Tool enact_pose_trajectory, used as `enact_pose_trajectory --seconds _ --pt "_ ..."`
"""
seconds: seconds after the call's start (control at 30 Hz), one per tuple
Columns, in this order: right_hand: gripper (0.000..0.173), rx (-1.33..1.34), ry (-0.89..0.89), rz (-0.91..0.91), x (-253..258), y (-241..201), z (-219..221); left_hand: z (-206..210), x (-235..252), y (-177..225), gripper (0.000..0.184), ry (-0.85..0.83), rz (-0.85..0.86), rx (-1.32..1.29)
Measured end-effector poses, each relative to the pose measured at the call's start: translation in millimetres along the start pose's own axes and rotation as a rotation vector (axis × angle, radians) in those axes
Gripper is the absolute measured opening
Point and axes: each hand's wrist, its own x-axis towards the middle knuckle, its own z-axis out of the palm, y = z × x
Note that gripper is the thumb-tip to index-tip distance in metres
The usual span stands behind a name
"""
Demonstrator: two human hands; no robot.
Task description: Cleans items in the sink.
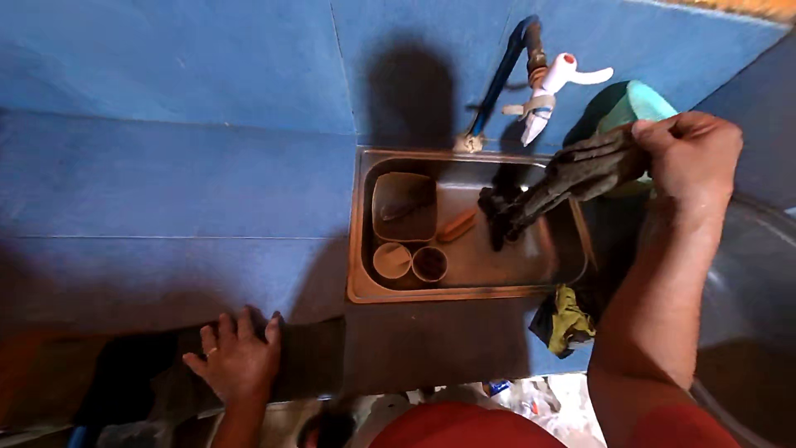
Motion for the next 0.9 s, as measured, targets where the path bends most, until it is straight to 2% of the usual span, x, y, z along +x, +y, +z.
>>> enact_pose_trajectory --seconds 0.13,0.23,0.4,0.5,0.6,0.63,0.73,0.8,0.87,0.9 --pt "0.032 0.051 -0.004 -0.044 1.9 -7.0 12.7 -1.3 -1.2 -0.7 0.076 0.000 -0.006 -0.013" --pt "0.034 -0.017 -0.136 0.055 5.3 1.6 49.4 -1.4 -0.9 -1.6 0.076 -0.008 -0.005 -0.008" --pt "0.037 -0.094 -0.354 0.176 -1.2 62.0 150.2 -0.4 0.4 -5.7 0.076 -0.026 -0.011 0.003" --pt "0.034 -0.189 -0.441 0.287 -28.3 86.8 176.1 -11.3 -1.0 5.2 0.069 -0.018 0.001 -0.053" --pt "0.038 -0.264 -0.602 0.455 -53.3 102.1 197.1 -19.8 4.7 60.8 0.056 0.115 0.260 -0.195" --pt "0.042 -0.292 -0.651 0.467 -61.8 108.7 206.8 -19.6 7.5 90.2 0.054 0.096 0.363 -0.271" --pt "0.053 -0.325 -0.678 0.464 -86.0 118.0 231.8 -11.0 22.9 195.0 0.040 -0.038 0.646 -0.549" --pt "0.050 -0.364 -0.695 0.433 -89.9 118.5 235.9 5.7 38.4 263.5 0.031 -0.118 0.790 -0.637" --pt "0.043 -0.386 -0.726 0.428 -85.1 115.0 226.3 26.3 53.6 323.6 0.033 -0.219 0.877 -0.634" --pt "0.040 -0.356 -0.704 0.426 -83.1 114.0 218.7 35.6 61.8 348.0 0.041 -0.301 0.906 -0.569"
